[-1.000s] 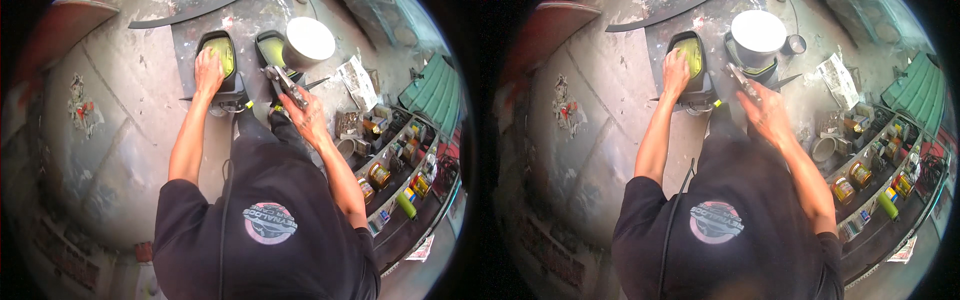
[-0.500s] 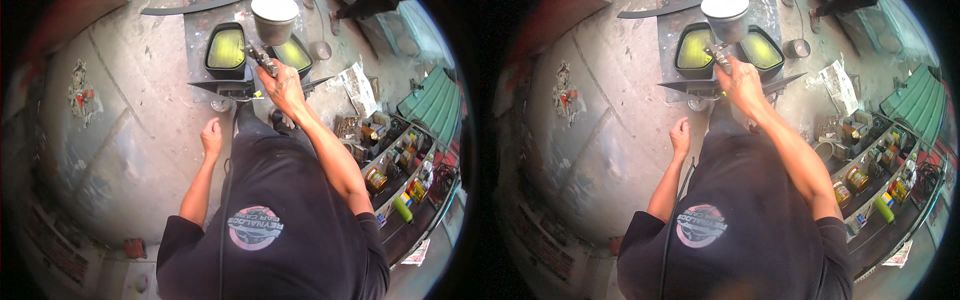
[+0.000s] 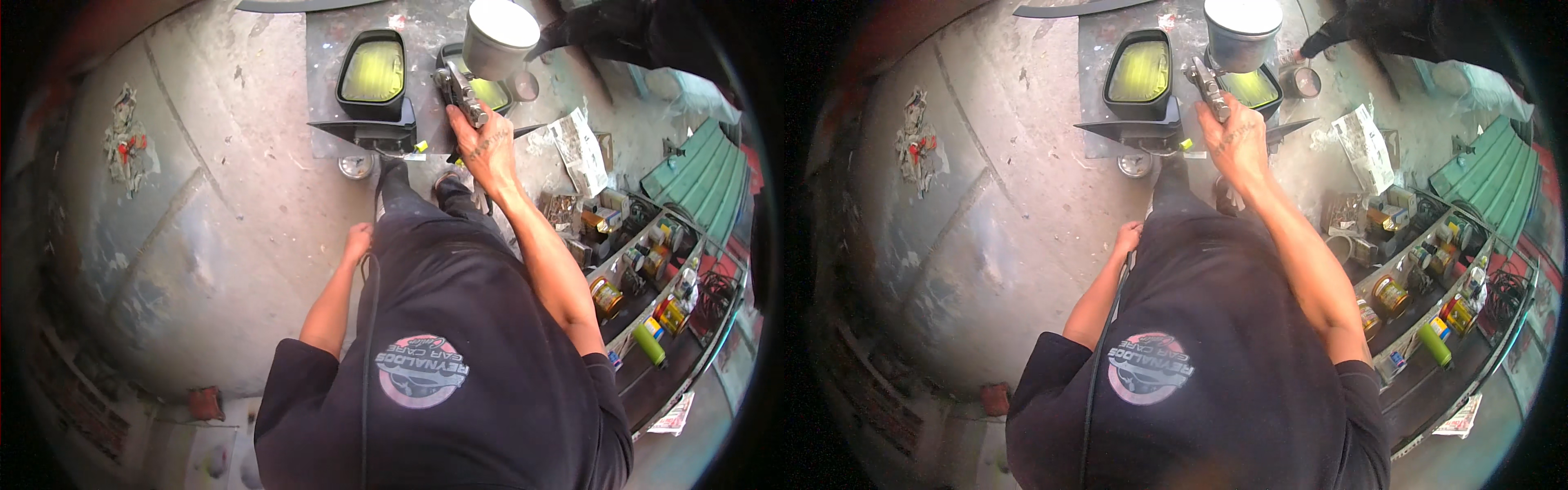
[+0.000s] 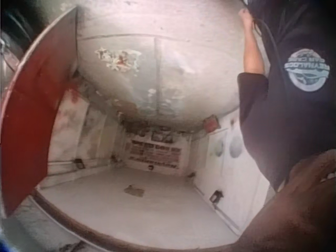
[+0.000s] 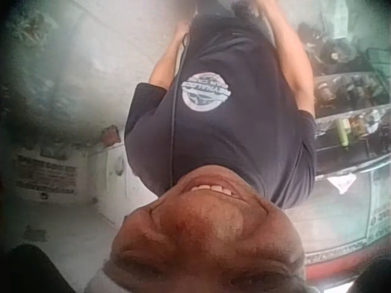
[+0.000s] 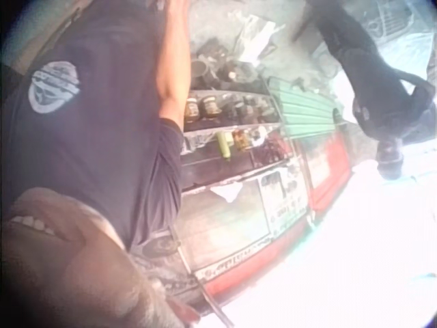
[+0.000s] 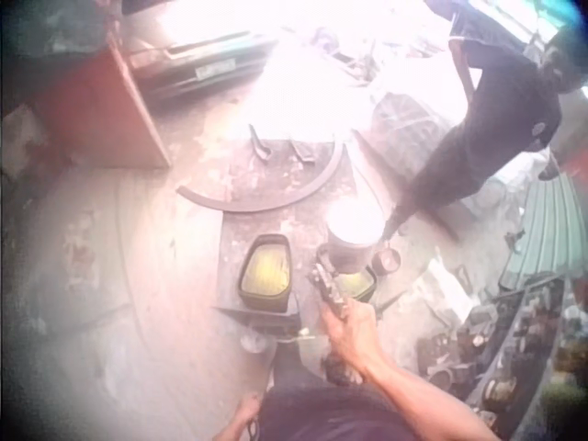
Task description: The person uses a spray gun to apply paint to two car side mirrors. They hold the mirrors, rotate them to cover all surfaces, and apply multiple coats of paint in a workshop setting.
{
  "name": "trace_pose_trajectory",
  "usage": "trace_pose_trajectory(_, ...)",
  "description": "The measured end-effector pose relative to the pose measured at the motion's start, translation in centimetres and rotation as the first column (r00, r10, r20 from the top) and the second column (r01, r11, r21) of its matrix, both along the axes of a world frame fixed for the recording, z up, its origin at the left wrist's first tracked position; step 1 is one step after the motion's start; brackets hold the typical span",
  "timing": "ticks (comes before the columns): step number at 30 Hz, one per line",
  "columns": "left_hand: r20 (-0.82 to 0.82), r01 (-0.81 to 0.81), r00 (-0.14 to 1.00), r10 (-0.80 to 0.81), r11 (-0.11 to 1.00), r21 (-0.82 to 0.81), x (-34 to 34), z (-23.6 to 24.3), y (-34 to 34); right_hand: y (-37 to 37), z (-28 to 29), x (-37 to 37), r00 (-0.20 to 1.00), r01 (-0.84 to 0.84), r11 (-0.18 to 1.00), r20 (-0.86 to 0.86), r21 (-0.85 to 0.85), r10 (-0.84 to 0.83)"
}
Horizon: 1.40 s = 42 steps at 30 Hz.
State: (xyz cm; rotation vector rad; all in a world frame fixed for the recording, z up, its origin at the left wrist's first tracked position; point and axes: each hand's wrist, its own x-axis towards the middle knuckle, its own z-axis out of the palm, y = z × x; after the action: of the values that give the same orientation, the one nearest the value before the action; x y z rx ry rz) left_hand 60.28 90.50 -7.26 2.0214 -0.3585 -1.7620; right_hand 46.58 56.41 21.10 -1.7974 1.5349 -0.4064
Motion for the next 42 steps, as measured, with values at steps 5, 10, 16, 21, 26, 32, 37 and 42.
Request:
trace_pose_trajectory(5,-0.010,-0.145,0.989,0.145,0.989,0.035,0.2,0.7,-1.4,0.4,-0.9,1.7,0.995,-0.086,0.996,0.053,-0.037,0.088)
trace_pose_trajectory(10,0.013,-0.079,0.997,0.079,0.996,0.033,0.3,0.4,-1.0,0.6,-1.0,2.7,0.969,-0.220,0.975,0.117,0.013,0.217)
trace_pose_trajectory(16,0.014,-0.039,0.999,0.038,0.998,0.052,0.7,0.3,-1.2,0.9,-1.1,1.3,0.986,-0.128,0.992,0.111,-0.008,0.128)
trace_pose_trajectory(21,0.023,-0.079,0.997,0.079,0.997,0.019,1.1,-1.1,-1.1,1.1,-0.9,0.2,0.999,-0.034,0.999,-0.024,-0.037,0.033)
trace_pose_trajectory(26,0.036,-0.074,0.997,0.074,0.997,0.018,1.4,-1.6,-1.2,0.7,-1.8,1.1,0.999,-0.043,0.996,0.021,-0.072,0.045)
trace_pose_trajectory(32,0.077,-0.035,0.997,0.033,0.999,0.036,2.2,-0.3,-1.7,0.5,-2.6,3.0,0.981,-0.160,0.986,0.102,-0.049,0.164)
trace_pose_trajectory(37,0.078,-0.023,0.997,0.020,0.999,0.038,2.5,-0.5,-2.0,0.4,-3.0,2.5,0.992,-0.110,0.991,0.051,-0.078,0.114)
trace_pose_trajectory(42,0.060,-0.046,0.997,0.044,0.998,0.044,1.8,-1.1,-2.2,0.2,-2.1,1.4,0.998,0.018,0.991,0.057,-0.130,-0.011)
